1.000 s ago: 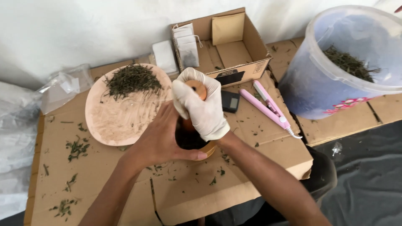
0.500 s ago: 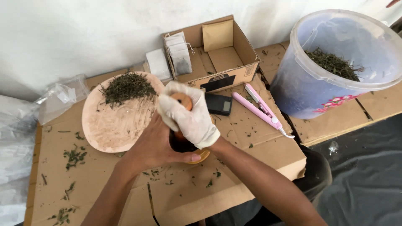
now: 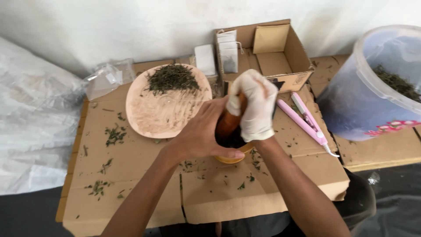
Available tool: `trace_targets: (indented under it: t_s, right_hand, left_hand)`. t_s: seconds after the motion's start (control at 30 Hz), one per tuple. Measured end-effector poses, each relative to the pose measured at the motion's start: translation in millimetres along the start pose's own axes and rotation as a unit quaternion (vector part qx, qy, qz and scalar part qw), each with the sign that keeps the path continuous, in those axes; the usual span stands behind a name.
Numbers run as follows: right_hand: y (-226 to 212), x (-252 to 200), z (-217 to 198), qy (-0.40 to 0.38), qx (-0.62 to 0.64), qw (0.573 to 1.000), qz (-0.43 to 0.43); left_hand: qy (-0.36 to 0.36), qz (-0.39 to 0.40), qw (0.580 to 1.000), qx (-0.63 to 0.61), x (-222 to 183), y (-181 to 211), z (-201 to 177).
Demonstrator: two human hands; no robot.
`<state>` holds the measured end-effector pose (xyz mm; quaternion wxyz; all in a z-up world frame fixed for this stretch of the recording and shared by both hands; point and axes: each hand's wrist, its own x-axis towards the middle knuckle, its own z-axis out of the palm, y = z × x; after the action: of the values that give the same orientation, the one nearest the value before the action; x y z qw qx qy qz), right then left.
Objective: Grinding dried tea leaves using a wooden mortar and pestle on a cardboard-covered workspace.
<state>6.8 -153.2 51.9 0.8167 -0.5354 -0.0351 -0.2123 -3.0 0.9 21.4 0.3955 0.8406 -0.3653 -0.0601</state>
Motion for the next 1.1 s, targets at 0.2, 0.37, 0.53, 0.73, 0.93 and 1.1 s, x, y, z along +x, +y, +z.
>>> trace_targets:
  t_s: [0.2, 0.37, 0.53, 0.73, 0.93, 1.1]
  right_hand:
    - [-29.0, -8.8, -17.2, -0.167, -0.069, 0.983, 0.032]
    - [-22.9, -3.8, -6.1, -0.134, -0.191, 0.97, -0.062]
    - [-6.8, 7.9, -3.8, -0.047, -0.056, 0.997, 0.022]
    - [-42.3, -5.8, -10.2, -0.202, -0.131, 0.968, 0.065]
    - [-22.7, -1.8, -3.0, -0.121, -0.239, 0.962, -0.057]
    - [-21.8, -4.0, -13.7, -0.242, -0.006, 0.969, 0.042]
  left_hand:
    - [-0.006, -0.015, 1.0, 0.004, -1.8, 8.2, -4.0]
    - [0.012, 0.017, 1.0, 0.003, 0.0, -6.9, 5.7]
    - [0.013, 0.01, 1.0, -0.019, -7.2, 2.0, -2.4]
    - [0.001, 0.013, 1.0, -0.009, -4.1, 2.9, -1.2]
    - [-0.021, -0.002, 1.0, -0.01, -0.1, -7.3, 5.8]
    - [-0.006, 0.004, 1.0, 0.007, 4.8, -6.5, 2.7]
